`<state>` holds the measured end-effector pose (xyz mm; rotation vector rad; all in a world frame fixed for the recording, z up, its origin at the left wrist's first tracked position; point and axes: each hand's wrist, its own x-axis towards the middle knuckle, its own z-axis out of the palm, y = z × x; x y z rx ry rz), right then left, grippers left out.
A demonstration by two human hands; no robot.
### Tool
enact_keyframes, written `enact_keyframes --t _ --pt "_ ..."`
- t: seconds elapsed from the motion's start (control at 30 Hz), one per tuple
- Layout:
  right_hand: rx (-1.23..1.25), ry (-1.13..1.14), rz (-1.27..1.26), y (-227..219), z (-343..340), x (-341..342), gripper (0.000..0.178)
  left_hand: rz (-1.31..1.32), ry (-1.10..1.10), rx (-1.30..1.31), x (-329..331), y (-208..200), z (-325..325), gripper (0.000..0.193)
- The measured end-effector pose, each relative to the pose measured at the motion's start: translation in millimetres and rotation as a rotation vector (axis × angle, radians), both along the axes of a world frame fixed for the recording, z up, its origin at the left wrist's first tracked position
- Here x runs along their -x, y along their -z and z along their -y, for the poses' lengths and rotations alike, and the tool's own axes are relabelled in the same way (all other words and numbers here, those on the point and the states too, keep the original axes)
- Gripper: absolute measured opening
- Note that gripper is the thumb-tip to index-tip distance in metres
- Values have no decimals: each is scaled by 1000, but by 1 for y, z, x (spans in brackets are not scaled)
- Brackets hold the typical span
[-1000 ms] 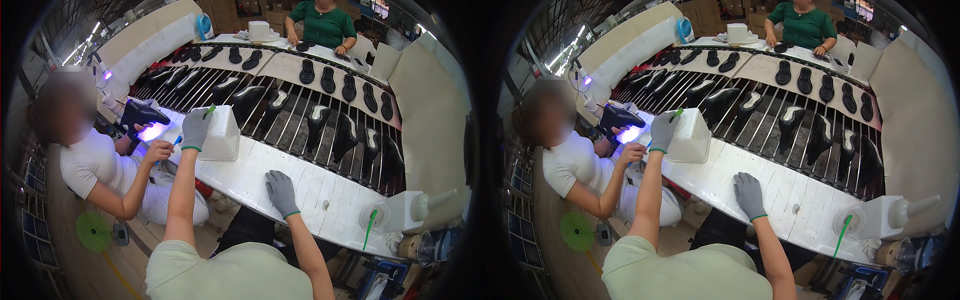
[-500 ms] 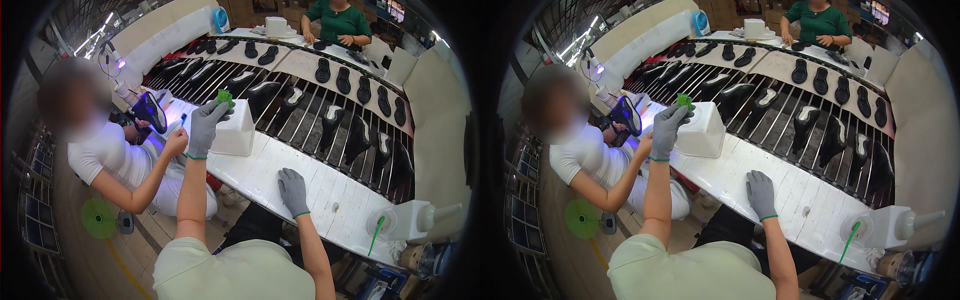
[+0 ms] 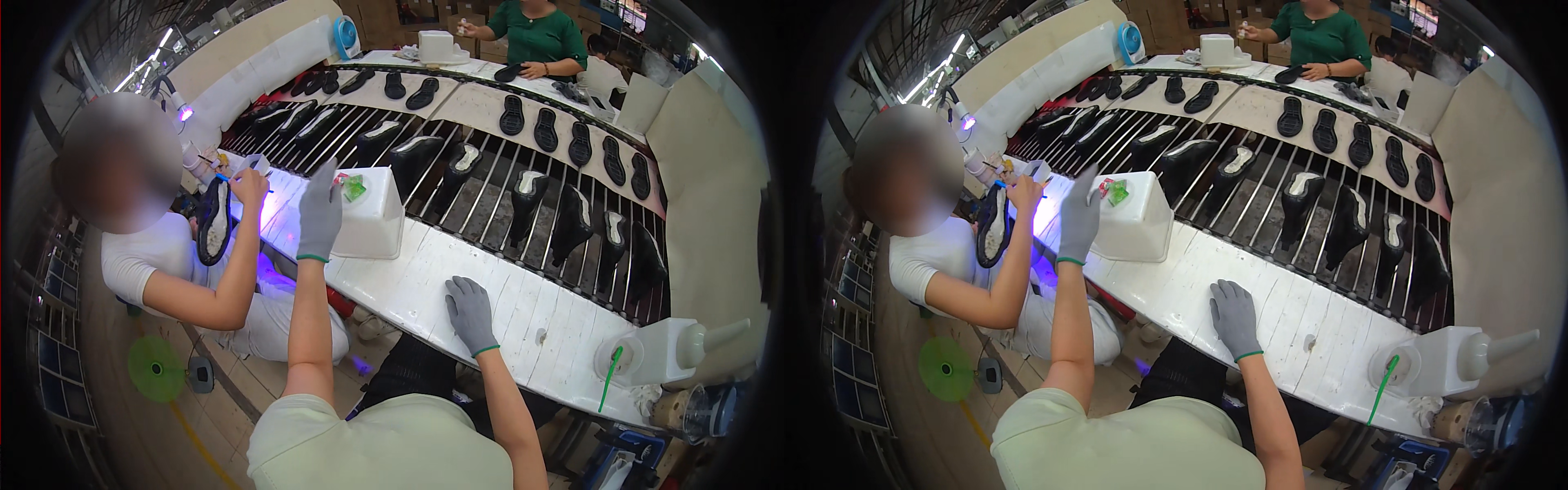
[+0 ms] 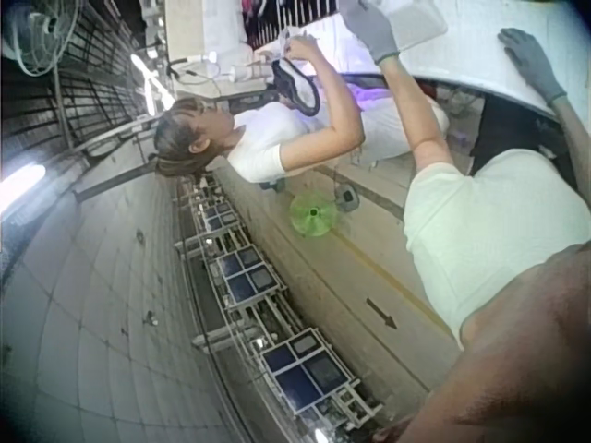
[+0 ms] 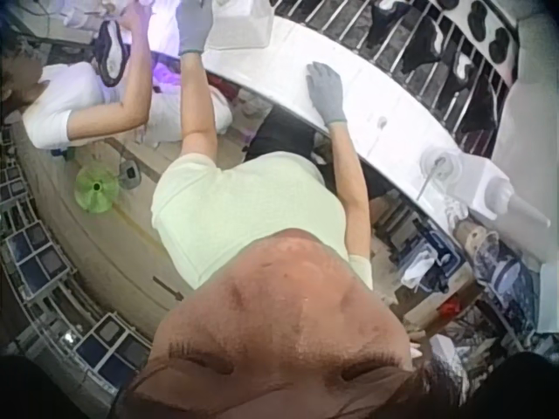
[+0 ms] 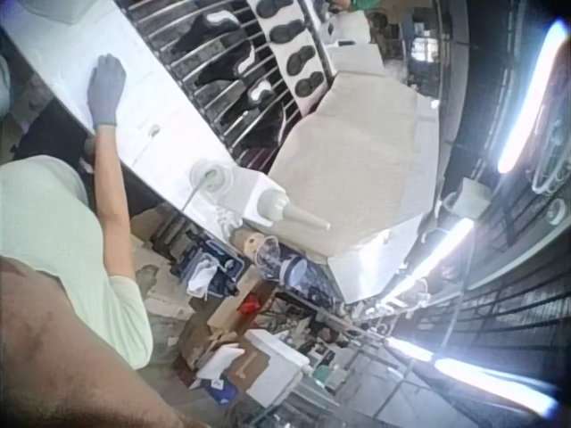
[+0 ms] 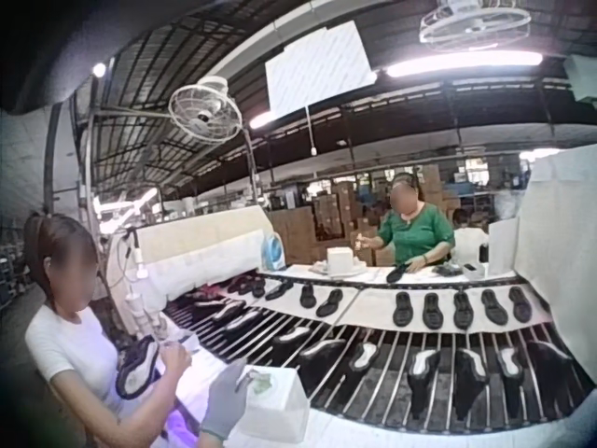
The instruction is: Applying glue or adhesive to the edges of a shoe sole using a small brush at a factory workstation.
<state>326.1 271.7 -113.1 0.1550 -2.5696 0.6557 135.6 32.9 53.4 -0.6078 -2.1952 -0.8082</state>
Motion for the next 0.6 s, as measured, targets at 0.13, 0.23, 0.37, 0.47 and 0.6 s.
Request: enact_keyframes --t 0.13,0.23,0.37,0.47,0.6 --pt "18 0 -5 0 -2 1 31 -279 132 89 -73 -92 -32 38" --pt "44 1 -6 2 -2 2 30 -571 292 231 -130 -144 -51 16" --pt "96 -20 64 16 -9 4 30 -763 495 72 -163 -166 -78 12" --pt "12 13 20 -11 -5 -4 30 -689 471 117 -183 -170 -42 13" --pt "23 -4 -24 8 -6 3 30 -592 510 158 -116 -208 -72 14"
